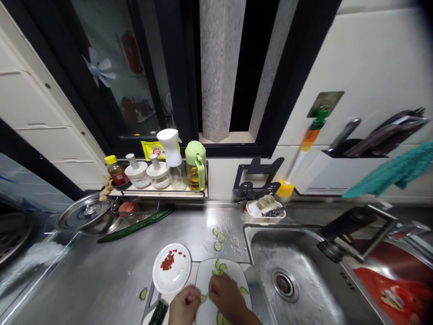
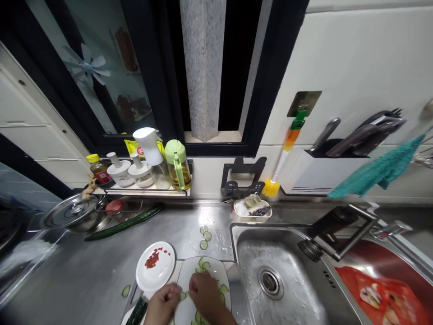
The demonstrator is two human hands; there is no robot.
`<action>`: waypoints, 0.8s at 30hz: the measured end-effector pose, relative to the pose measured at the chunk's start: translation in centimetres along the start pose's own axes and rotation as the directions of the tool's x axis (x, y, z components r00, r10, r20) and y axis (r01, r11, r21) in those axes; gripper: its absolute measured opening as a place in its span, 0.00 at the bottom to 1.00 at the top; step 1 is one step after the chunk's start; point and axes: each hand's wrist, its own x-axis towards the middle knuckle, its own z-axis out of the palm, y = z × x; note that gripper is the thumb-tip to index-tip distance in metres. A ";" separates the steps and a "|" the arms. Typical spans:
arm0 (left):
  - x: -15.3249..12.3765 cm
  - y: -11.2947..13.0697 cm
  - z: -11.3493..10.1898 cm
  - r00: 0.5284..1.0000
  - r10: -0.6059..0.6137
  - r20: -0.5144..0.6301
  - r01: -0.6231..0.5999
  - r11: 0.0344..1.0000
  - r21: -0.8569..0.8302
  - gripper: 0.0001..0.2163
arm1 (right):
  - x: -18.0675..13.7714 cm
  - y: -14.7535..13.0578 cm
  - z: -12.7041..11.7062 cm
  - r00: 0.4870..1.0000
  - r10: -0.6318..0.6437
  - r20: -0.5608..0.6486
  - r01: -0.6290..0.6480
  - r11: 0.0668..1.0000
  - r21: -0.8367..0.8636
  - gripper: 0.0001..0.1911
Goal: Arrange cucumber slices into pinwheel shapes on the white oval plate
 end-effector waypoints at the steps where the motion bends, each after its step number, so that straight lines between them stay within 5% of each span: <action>1: -0.1 0.1 0.0 0.999 0.029 -0.034 -0.026 0.995 0.091 0.07 | 0.1 -0.1 0.1 1.000 -0.006 0.000 0.006 0.999 -0.035 0.06; 5: -0.5 0.6 0.2 0.981 0.151 -0.124 -0.095 0.924 0.369 0.08 | 0.6 -0.6 0.6 0.999 -0.032 0.017 0.034 0.990 -0.136 0.07; 9: -0.3 0.4 0.4 0.956 0.247 -0.158 -0.148 0.871 0.469 0.09 | 1.0 -0.7 1.1 0.999 -0.037 0.035 0.043 0.979 -0.199 0.07; 17: 0.2 -1.0 0.4 0.924 0.346 -0.162 -0.223 0.832 0.508 0.10 | 1.2 -0.4 1.4 0.994 -0.091 0.069 0.106 0.954 -0.279 0.09; 24: 0.2 -1.6 0.3 0.910 0.378 -0.172 -0.274 0.857 0.437 0.09 | 1.4 2.1 4.0 0.986 -0.157 -0.063 0.125 0.927 -0.352 0.06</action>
